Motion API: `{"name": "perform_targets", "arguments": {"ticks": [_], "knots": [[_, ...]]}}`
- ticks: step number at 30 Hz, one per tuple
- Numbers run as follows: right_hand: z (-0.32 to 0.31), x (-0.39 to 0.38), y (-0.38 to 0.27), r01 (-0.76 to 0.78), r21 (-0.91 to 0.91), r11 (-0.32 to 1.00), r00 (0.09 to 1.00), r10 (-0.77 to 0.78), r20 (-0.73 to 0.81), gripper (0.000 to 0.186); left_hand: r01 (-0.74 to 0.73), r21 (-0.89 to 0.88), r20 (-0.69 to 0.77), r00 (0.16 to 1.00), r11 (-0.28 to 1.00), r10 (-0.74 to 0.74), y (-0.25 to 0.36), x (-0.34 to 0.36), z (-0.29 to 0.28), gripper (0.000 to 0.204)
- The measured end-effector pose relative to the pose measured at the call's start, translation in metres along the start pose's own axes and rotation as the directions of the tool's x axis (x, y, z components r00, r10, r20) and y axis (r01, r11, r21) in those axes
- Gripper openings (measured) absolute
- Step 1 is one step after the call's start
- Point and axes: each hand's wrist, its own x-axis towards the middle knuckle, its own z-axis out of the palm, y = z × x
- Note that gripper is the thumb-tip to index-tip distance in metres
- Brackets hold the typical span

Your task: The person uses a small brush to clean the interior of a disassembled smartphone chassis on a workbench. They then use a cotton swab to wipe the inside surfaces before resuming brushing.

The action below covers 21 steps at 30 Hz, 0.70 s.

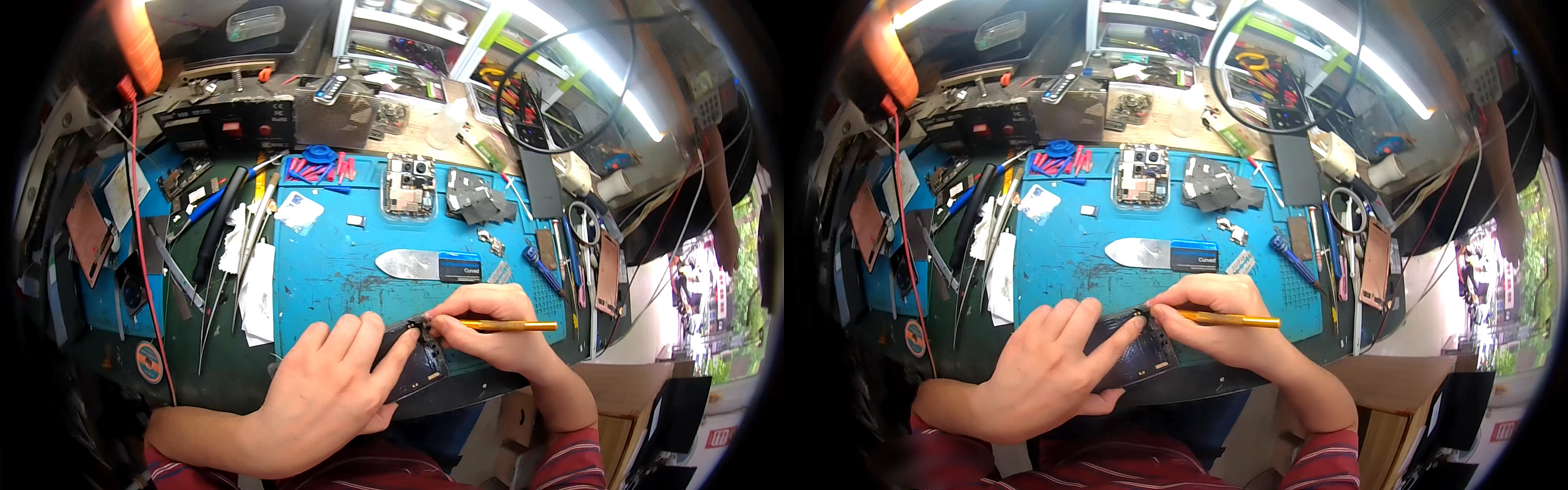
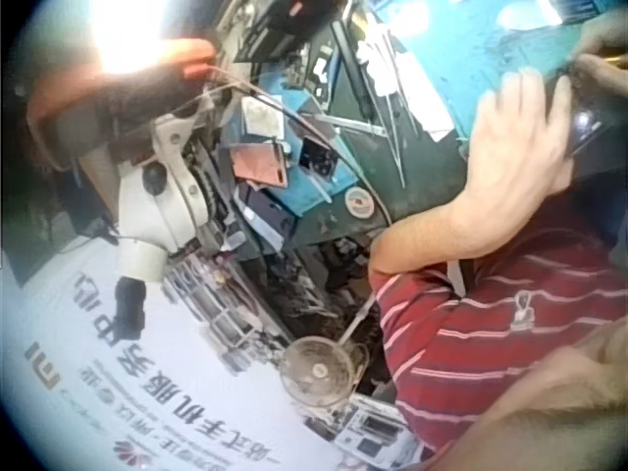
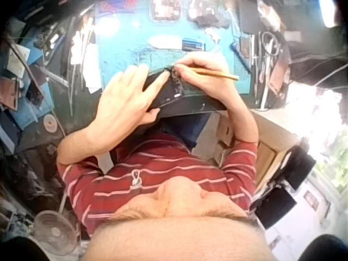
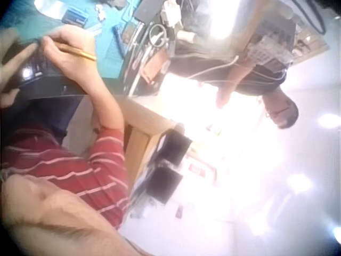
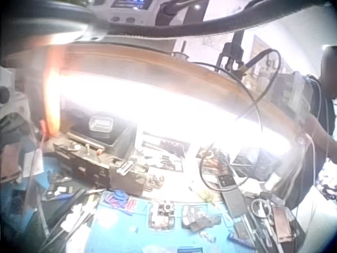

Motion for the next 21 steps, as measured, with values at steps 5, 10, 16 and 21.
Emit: {"name": "perform_targets", "arguments": {"ticks": [5,10,16,21], "knots": [[0.001,-0.027,0.005,0.184,-0.207,0.961,0.964,-0.217,-0.152,0.015,0.002,-0.010,-0.038,0.999,1.000,-0.002,0.003,-0.001,0.000,0.077],[0.020,-0.057,0.007,0.355,-0.444,0.823,0.879,-0.455,-0.140,0.037,0.107,0.020,-0.037,0.994,0.994,-0.106,0.027,0.000,0.003,0.083],[0.028,-0.062,0.017,0.400,-0.573,0.715,0.823,-0.555,-0.119,0.036,0.154,0.062,-0.042,0.988,0.986,-0.151,0.039,0.000,0.004,0.082],[0.026,-0.058,0.014,0.418,-0.598,0.684,0.815,-0.573,-0.085,0.034,0.160,0.078,-0.055,0.986,0.984,-0.156,0.041,-0.001,0.005,0.082]]}}
